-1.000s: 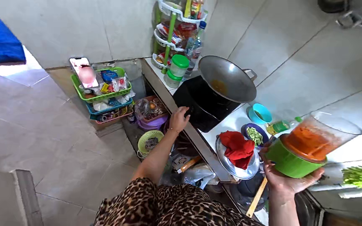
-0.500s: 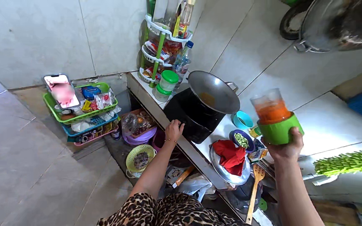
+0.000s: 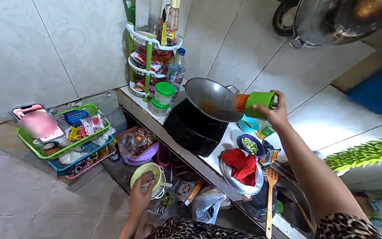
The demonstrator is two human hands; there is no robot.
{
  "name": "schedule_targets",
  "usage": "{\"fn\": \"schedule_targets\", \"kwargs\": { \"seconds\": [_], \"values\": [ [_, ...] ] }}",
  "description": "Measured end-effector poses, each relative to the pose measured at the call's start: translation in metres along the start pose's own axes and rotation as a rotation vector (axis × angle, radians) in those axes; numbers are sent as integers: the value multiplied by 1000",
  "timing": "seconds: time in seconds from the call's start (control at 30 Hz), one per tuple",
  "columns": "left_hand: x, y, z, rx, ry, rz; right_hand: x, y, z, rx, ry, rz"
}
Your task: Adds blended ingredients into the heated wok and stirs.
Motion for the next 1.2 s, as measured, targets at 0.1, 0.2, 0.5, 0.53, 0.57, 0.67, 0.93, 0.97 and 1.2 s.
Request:
{"fn": "schedule_targets", "kwargs": {
  "seconds": [0.1,0.2,0.5,0.53,0.57,0.67,0.93,0.97,1.2],
  "values": [
    [-47,38,-42,69,-34,-116,-12,-21,14,-62,204,-88],
    [-81,71,-79,107,-81,-258,-21,-37,26,-120,386,-101],
    [-109,106,-107,227,-73,-463,-16,-47,53,-122,470,-64],
    [-108,104,-104,217,-65,-462,-17,-47,51,-98,446,-69],
    [-108,103,-101,206,-60,-463,-20,-47,49,-81,430,-72],
    [-110,95,-97,182,-49,-456,-26,-41,42,-29,366,-87],
    [-108,75,-105,175,-59,-430,-7,-32,36,26,348,-15],
    [-109,76,-106,173,-58,-437,-5,-28,33,41,315,-24],
    [-106,72,-106,140,-58,-429,7,-21,33,94,231,-13]
  ]
}}
Point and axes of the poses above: each hand's wrist, its own y-axis away from the middle knuckle, its own z-axis out of the palm, x = y × z, the point moved 8 cm from there along -y, towards the middle knuckle, and after that the axes turned 7 degrees about -y, right-handed, at the moved point
